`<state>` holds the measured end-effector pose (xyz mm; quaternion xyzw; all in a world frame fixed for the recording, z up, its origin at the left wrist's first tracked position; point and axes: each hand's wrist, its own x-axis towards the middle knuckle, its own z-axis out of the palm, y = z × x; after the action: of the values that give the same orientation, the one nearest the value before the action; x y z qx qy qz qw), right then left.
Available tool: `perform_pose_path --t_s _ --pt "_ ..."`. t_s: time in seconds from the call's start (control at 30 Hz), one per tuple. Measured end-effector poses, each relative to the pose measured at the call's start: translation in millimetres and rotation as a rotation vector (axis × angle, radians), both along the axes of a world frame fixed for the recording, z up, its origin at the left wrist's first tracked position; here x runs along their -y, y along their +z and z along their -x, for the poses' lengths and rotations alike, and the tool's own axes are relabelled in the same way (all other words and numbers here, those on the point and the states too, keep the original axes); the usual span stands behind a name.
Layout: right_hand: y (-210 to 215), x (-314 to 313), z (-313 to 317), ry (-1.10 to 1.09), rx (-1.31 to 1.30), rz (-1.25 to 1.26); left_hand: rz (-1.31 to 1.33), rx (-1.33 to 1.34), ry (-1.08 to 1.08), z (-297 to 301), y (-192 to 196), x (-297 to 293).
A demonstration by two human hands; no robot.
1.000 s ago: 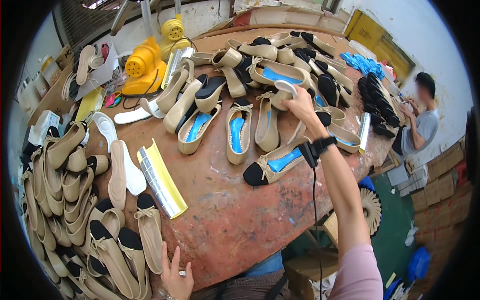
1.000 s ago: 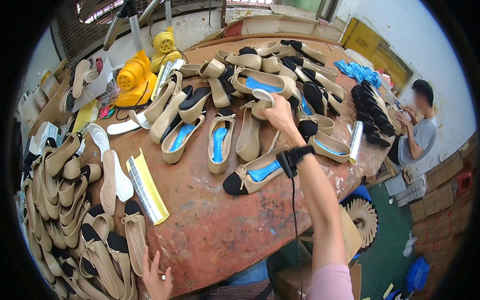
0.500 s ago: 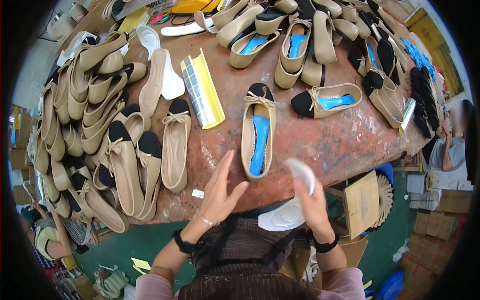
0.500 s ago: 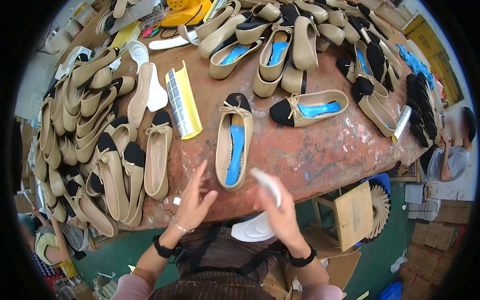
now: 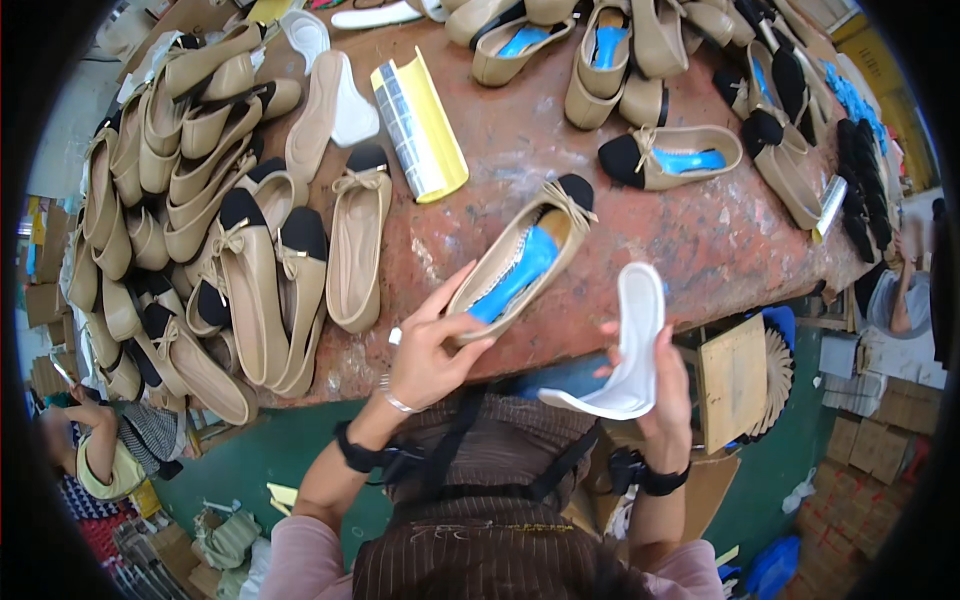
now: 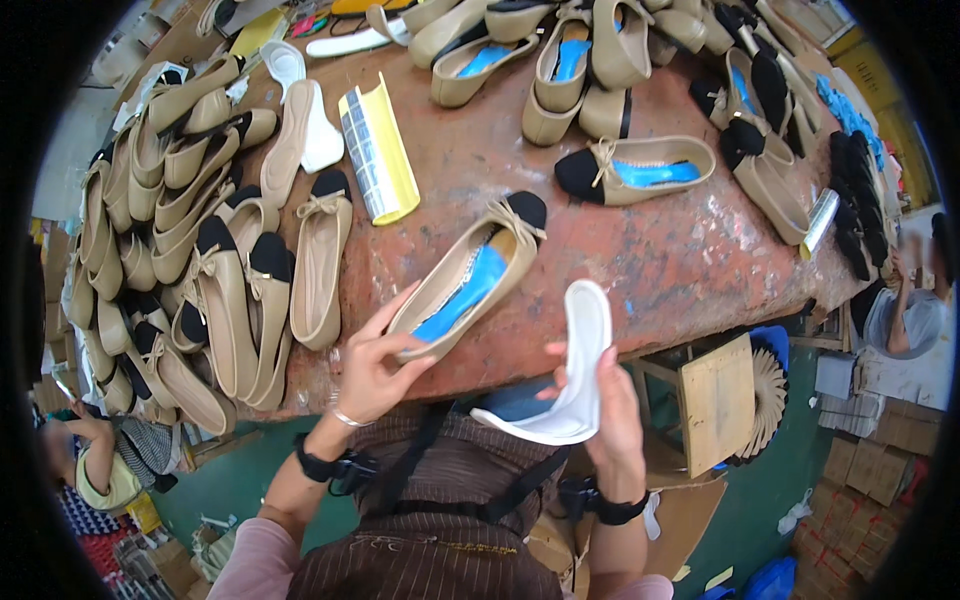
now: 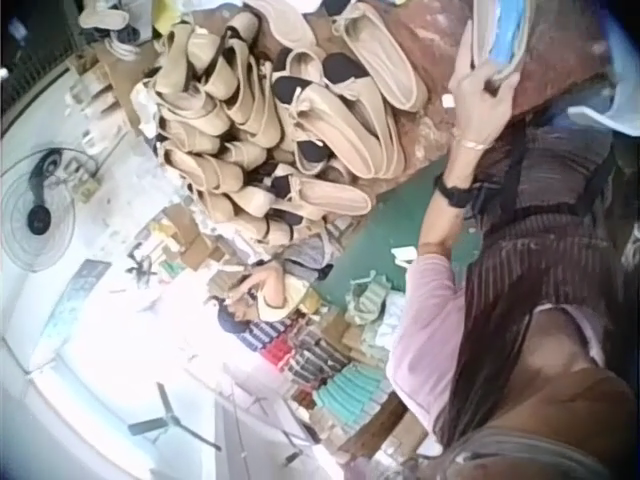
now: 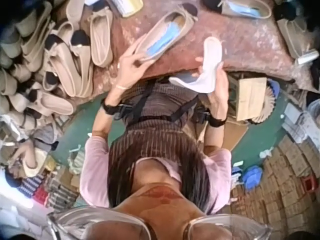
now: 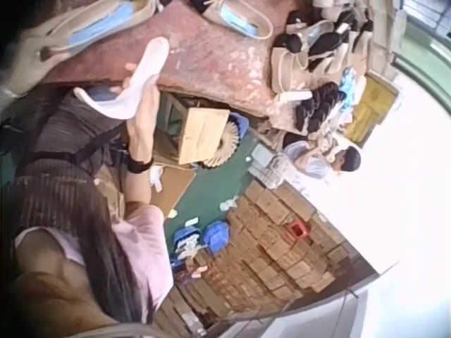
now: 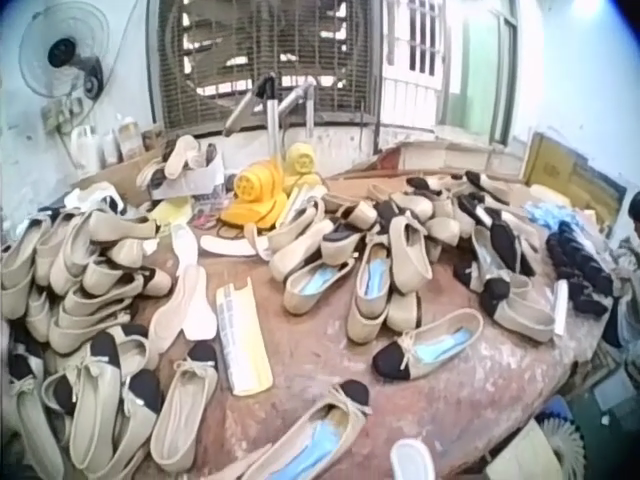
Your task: The recorder is inserting insoles and applying labels to the bottom of shoes.
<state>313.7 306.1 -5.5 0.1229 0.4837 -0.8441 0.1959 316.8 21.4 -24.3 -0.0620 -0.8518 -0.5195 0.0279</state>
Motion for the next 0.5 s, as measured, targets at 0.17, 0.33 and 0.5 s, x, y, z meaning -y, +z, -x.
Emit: perform_pose_path --t_s 0.17,0.33,0.5 --pt "13.7 -38.7 9.3 -0.071 0.026 -0.723 0.13 0.17 -0.198 -46.4 23.8 59.3" --pt "35.5 -1.1 33.6 0.243 -0.906 -1.342 0.371 0.043 -0.13 -55.3 -3.0 70.6" --pt "-6.1 74.6 35.5 0.463 -1.258 -1.072 0.204 -0.178 0.026 -58.1 -39.7 54.4"
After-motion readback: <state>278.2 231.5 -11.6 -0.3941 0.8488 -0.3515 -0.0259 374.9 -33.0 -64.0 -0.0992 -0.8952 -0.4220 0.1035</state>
